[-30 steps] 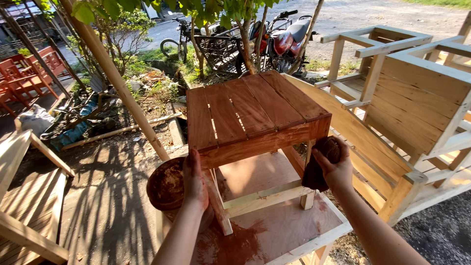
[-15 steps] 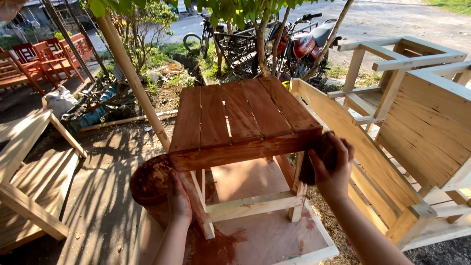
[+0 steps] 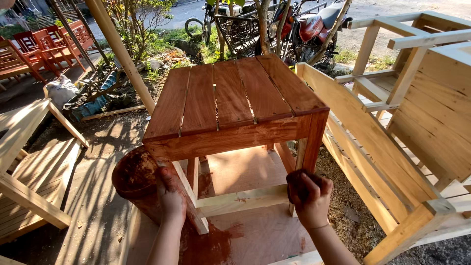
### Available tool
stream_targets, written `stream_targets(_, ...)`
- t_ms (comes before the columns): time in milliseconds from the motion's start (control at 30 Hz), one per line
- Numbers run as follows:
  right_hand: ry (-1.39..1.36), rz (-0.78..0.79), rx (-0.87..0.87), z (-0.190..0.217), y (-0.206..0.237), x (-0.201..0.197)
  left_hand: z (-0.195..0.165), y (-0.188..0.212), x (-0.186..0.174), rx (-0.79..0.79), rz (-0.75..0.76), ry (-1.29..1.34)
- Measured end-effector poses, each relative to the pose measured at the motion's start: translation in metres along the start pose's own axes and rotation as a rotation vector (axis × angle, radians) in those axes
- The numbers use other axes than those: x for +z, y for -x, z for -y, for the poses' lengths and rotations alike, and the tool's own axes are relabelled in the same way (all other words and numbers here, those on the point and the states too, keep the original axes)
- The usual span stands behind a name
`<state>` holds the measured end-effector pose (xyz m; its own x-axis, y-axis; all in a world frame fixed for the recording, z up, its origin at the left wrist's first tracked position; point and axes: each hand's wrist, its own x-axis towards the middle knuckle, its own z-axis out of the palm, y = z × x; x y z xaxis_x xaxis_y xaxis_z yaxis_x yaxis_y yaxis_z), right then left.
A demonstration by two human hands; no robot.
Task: The person applies reddish-brown stain to a small wooden stool using a cloth. They repeatedly dip the cloth into a bucket of stain and wipe the top surface, edges, and legs of the stool. A woman sits barefoot on a nearby bench in the background.
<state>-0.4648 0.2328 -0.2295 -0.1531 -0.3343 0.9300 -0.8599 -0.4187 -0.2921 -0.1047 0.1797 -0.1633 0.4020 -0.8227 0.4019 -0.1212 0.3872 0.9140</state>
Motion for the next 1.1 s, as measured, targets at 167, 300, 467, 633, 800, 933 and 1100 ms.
stream_targets(167, -0.080, 0.052, 0.310, -0.012, 0.047, 0.007, 0.005, 0.009, 0.003, 0.037, -0.094, 0.194)
stream_targets(300, -0.299, 0.107, 0.610, -0.006, 0.038, -0.021, -0.004, 0.061, 0.017, 0.470, -0.122, -0.095)
stream_targets(467, -0.206, -0.170, 0.590, 0.017, -0.043, -0.060, -0.024, 0.100, 0.058, 0.718, 0.342, -0.773)
stream_targets(633, -0.063, -0.239, 0.162, 0.020, -0.133, -0.050, -0.019, 0.100, 0.100, 0.480, 0.626, -1.003)
stream_targets(800, -0.047, -0.211, 0.034, 0.009, -0.106, -0.028, -0.007, 0.100, 0.110, 0.521, 0.600, -1.084)
stream_targets(933, 0.022, -0.220, 0.102, -0.009, -0.030, -0.008, -0.001, 0.104, 0.109, 0.610, 0.496, -1.046)
stream_targets(1100, 0.099, -0.133, 0.225, -0.020, 0.076, 0.012, 0.006, 0.107, 0.108, 0.653, 0.453, -1.069)
